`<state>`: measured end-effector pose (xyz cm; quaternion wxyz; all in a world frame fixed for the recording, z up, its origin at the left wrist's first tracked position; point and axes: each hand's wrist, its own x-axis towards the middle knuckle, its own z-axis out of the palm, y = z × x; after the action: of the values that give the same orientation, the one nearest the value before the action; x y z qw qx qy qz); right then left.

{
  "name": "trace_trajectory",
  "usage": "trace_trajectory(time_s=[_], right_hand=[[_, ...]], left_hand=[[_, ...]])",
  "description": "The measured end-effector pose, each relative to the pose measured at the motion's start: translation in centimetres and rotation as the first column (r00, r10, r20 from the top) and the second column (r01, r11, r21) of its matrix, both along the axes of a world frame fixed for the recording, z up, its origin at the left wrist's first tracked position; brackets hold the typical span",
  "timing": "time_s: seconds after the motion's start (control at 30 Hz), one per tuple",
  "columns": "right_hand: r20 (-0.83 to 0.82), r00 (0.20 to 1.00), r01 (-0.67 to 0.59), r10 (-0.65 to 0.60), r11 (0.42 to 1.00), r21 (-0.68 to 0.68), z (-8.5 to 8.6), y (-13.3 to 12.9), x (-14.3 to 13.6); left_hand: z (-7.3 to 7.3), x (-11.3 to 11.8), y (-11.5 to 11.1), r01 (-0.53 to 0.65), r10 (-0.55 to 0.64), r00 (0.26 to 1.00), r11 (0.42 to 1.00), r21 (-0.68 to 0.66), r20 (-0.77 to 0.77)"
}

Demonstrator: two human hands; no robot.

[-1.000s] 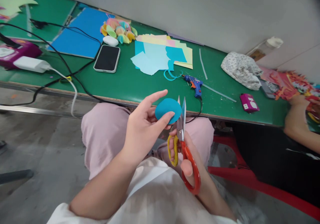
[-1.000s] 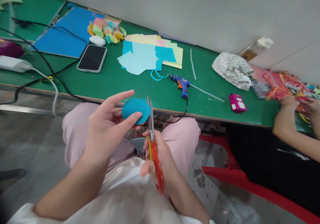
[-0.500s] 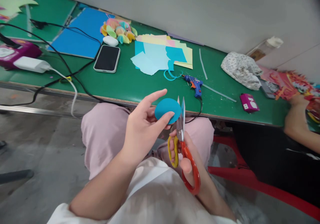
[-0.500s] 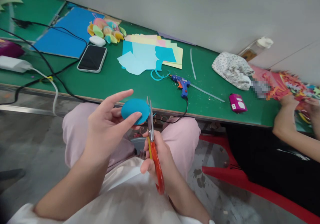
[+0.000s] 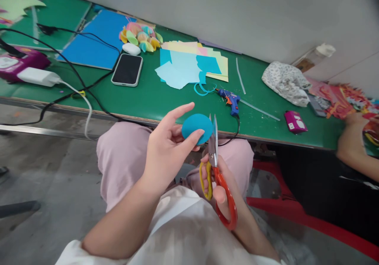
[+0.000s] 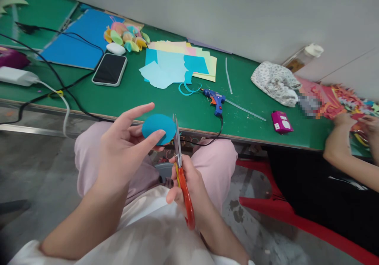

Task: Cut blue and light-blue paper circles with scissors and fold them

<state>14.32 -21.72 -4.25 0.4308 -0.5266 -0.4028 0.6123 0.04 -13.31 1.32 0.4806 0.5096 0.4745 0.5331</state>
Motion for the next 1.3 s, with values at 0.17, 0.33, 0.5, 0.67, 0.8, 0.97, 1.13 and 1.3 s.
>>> trace_trajectory(time_s=[0.17,0.33,0.5,0.67,0.8,0.97,1.13,1.3], right_hand=[[-0.001,0.998,0.056,-0.056,0.998,-0.018,0.8,-0.2,-0.3],[0.000,0.998,0.069,-0.069,0.997,-0.035,1.2,-0.2,-0.5],[-0.016,0.996,0.088,-0.088,0.995,-0.042,1.8,-0.2,-0.6],[0.021,0.996,0.083,-0.082,0.994,-0.070,1.9,-0.2,-0.6],[0.005,0.997,0.080,-0.080,0.995,-0.059,1.7,-0.2,-0.5],[-0.013,0.998,0.052,-0.054,0.996,-0.073,1.7,-0.3,-0.3],[-0.005,0.999,0.050,-0.050,0.997,-0.066,1.7,-0.4,-0.2],[0.005,0.999,0.046,-0.046,0.997,-0.061,1.5,-0.3,-0.1]], left_hand=[[0.1,0.0,0.0,-0.022,0.022,1.000,1.000,-0.002,0.009],[0.1,-0.1,0.2,-0.037,0.037,0.999,0.999,-0.003,0.014],[0.0,-0.2,0.3,-0.033,0.033,0.999,0.999,-0.005,0.014],[-0.1,-0.4,0.3,-0.036,0.036,0.999,0.999,0.004,0.020],[-0.2,-0.5,0.4,-0.043,0.043,0.999,0.999,0.003,0.021],[-0.2,-0.6,0.4,-0.066,0.065,0.998,0.998,0.024,0.019],[-0.1,-0.7,0.5,-0.079,0.079,0.997,0.997,0.022,0.010],[0.0,-0.7,0.6,-0.096,0.096,0.995,0.995,0.017,0.001]])
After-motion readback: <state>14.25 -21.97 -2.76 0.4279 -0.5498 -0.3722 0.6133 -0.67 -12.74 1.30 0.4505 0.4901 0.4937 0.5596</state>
